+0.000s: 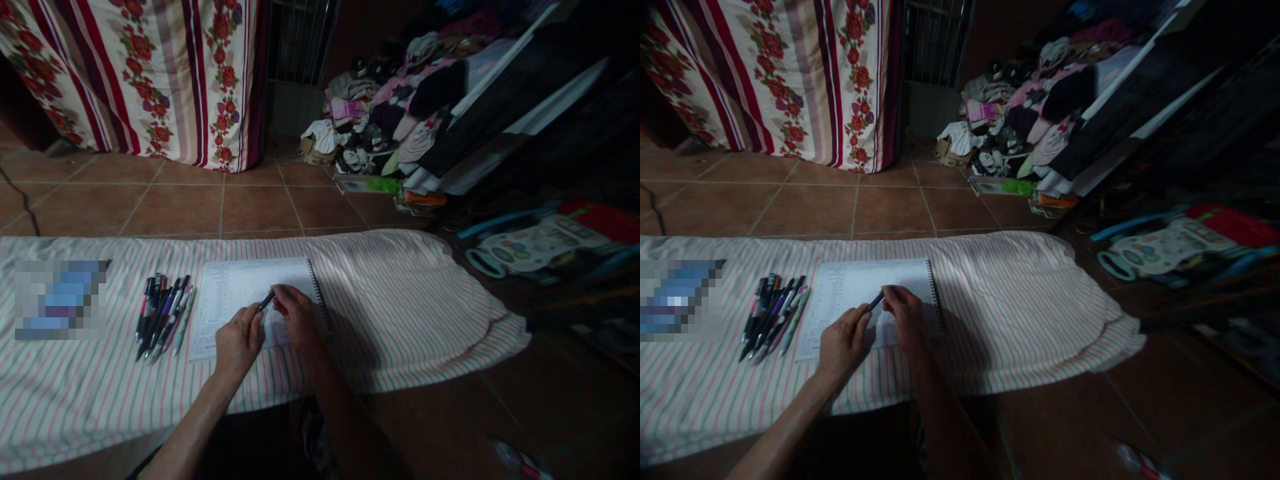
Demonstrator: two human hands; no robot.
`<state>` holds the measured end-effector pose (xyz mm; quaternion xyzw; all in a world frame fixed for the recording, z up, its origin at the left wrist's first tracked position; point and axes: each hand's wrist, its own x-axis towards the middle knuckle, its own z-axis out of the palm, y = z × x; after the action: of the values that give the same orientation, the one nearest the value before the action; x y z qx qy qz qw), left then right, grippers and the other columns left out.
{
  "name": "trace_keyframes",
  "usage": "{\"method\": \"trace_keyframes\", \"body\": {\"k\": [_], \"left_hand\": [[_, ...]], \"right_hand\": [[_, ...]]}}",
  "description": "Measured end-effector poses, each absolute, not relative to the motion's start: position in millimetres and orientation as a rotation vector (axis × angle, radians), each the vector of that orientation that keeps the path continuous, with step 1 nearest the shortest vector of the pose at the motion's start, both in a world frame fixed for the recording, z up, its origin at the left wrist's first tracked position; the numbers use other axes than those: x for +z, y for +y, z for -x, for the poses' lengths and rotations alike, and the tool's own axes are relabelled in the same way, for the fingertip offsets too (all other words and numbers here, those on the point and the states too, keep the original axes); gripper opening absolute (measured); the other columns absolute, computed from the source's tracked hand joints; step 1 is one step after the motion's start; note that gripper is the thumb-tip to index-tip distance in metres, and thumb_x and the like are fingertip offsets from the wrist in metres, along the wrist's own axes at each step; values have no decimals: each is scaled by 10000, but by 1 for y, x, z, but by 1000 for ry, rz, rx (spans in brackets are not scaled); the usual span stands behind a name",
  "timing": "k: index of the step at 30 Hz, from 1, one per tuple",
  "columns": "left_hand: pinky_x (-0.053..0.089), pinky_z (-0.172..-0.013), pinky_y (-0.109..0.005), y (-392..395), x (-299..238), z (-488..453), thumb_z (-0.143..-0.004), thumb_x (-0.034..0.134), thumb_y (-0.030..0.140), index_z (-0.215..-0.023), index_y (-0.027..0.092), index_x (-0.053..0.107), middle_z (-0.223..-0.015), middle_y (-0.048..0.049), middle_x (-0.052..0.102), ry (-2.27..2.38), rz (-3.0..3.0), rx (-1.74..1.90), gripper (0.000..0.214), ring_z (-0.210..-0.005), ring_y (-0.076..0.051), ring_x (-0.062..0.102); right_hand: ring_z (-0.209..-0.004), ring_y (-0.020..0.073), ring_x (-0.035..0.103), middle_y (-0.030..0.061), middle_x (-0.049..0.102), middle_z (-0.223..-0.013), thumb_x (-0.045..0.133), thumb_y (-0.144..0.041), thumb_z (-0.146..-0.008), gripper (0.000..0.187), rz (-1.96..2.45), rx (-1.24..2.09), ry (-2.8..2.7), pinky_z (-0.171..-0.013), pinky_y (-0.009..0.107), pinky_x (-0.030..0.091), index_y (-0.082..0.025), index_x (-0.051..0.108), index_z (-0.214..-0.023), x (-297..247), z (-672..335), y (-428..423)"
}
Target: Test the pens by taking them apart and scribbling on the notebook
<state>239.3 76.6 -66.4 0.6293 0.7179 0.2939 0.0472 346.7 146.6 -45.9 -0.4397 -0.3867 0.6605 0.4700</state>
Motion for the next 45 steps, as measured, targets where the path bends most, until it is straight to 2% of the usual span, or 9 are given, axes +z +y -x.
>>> {"method": "trace_keyframes", "body": {"k": [4, 8, 10, 13, 15, 18, 23, 30, 45], "left_hand": [[401, -502, -227, 76, -63, -242, -873, 343, 315, -1087, 161, 578, -792, -57, 658, 2237, -1904, 824, 353, -638, -159, 620], [413, -550, -234, 77, -62, -244, -850, 366, 326, -1030, 167, 605, -809, -68, 659, 2085, -1727, 949, 340, -682, -171, 616], [405, -531, -224, 78, -65, -244, -850, 361, 370, -948, 167, 623, -702, -43, 637, 1908, -1527, 1039, 346, -607, -150, 586], [331, -416, -195, 80, -69, -244, -852, 328, 452, -874, 150, 609, -491, 29, 497, 1662, -1266, 1086, 413, -415, -98, 445], [291, -388, -182, 81, -69, -244, -830, 369, 477, -870, 144, 601, -473, 49, 452, 1596, -1176, 1113, 409, -386, -80, 390], [291, -398, -179, 81, -66, -243, -788, 452, 473, -870, 148, 616, -516, 40, 490, 1617, -1136, 1154, 373, -414, -80, 403], [321, -411, -190, 81, -62, -243, -788, 447, 464, -900, 141, 625, -507, 35, 500, 1658, -1139, 1161, 386, -424, -94, 422], [380, -460, -211, 82, -59, -241, -818, 408, 438, -926, 142, 621, -564, 6, 578, 1730, -1246, 1080, 381, -476, -119, 513], [396, -509, -229, 82, -49, -236, -850, 358, 380, -1004, 153, 633, -635, -37, 671, 1951, -1525, 771, 389, -551, -152, 601]], "right_hand": [[-572, 88, 476, -19, 544, -621, 700, -392, -609, 261, 1103, 1603, -892, -567, 227, 410, -153, 663, -708, -45, -345, 147], [-525, 74, 438, -16, 561, -567, 699, -348, -604, 216, 1151, 1546, -905, -520, 213, 359, -145, 681, -676, -48, -347, 149], [-540, 74, 449, 5, 623, -646, 687, -340, -612, 202, 1121, 1579, -876, -535, 213, 363, -160, 697, -704, -49, -349, 151], [-576, 77, 479, 20, 670, -750, 674, -335, -631, 191, 1048, 1663, -859, -559, 209, 378, -187, 706, -748, -48, -353, 152], [-599, 82, 495, 26, 679, -775, 668, -343, -647, 202, 1014, 1695, -884, -568, 208, 387, -193, 707, -777, -46, -354, 152], [-594, 81, 497, 40, 692, -860, 659, -361, -667, 265, 995, 1723, -888, -568, 212, 404, -199, 695, -873, -43, -355, 151], [-548, 73, 495, 59, 703, -872, 656, -391, -680, 415, 980, 1751, -844, -548, 209, 425, -201, 611, -1046, -43, -352, 149], [-576, 90, 533, 65, 694, -852, 671, -427, -645, 329, 1111, 1645, -886, -525, 207, 439, -160, 645, -837, -46, -351, 149], [-562, 71, 513, 17, 645, -798, 640, -415, -655, 316, 1219, 1527, -899, -442, 174, 321, -191, 686, -873, -55, -356, 157]]}}
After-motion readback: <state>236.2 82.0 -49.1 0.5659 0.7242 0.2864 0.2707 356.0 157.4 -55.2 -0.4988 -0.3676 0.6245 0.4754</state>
